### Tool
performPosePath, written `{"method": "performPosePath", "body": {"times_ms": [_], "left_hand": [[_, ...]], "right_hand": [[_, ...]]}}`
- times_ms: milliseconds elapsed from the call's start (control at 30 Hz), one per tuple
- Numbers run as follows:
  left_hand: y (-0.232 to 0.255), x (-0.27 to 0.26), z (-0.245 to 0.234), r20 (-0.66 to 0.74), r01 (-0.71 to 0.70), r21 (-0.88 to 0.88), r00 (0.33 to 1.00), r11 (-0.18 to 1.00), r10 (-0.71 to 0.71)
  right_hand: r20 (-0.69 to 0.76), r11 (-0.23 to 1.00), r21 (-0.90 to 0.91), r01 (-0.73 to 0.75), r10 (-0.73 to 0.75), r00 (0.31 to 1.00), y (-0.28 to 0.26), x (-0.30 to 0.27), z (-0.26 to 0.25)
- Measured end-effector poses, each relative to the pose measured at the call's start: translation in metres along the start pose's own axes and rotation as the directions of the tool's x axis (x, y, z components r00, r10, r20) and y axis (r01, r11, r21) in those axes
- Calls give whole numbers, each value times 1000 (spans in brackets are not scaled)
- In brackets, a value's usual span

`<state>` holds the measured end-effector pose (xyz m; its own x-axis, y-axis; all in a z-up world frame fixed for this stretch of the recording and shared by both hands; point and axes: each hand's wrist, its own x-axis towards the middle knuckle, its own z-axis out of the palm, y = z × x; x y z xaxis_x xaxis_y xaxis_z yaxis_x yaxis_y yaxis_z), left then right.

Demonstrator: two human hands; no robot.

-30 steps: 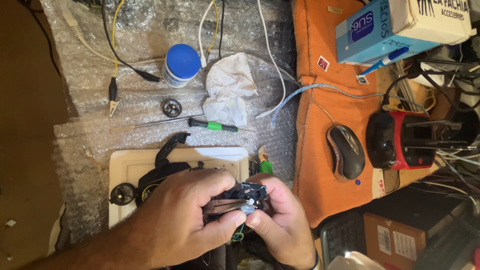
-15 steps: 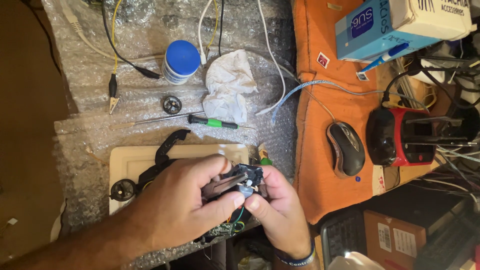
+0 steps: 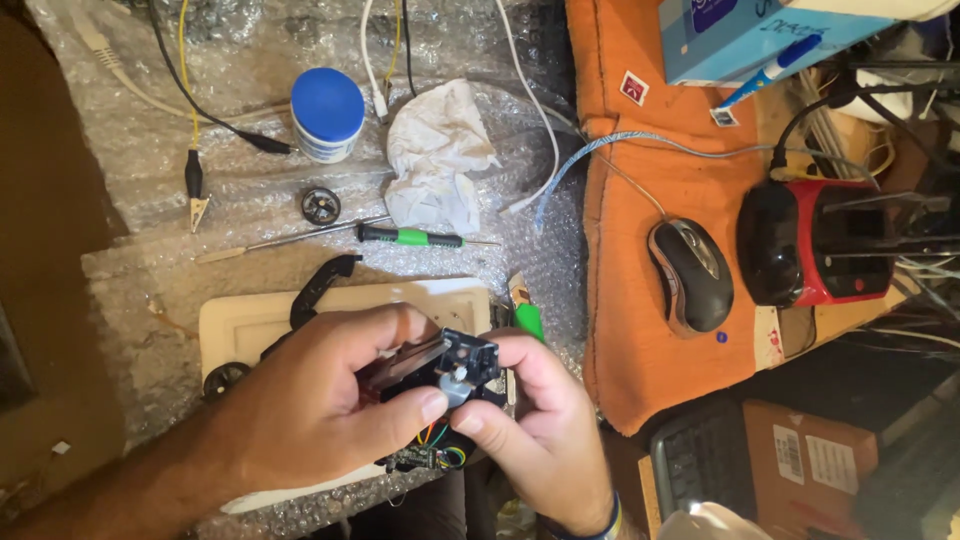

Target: Repairing a handheld electronic device by manipulating internal components and wires using tools

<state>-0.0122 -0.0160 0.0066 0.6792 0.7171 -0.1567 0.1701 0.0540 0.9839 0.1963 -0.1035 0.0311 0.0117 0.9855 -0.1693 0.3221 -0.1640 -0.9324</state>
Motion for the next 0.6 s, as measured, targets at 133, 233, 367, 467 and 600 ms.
{"method": "performPosePath", "body": {"times_ms": [133,233,367,467,600], "left_hand": [[3,-1,-2,-8,-144,9,990,990,144],[6,-3,0,-46,-229,29,972,973,230],[6,-4,0,-20,-265,24,964,964,266],[7,-6,3,-32,-232,90,971,969,236],[13,-10,1,-7,-255,88,967,963,256]], "right_hand": [[21,997,-53,62,-61,998,-8,0,-2],[4,995,-75,59,-59,998,-6,-5,-3],[28,996,-2,90,-90,996,-10,-5,-1],[41,972,236,6,-16,999,-3,-9,-1],[48,964,256,75,-90,995,-5,-9,-1]]}}
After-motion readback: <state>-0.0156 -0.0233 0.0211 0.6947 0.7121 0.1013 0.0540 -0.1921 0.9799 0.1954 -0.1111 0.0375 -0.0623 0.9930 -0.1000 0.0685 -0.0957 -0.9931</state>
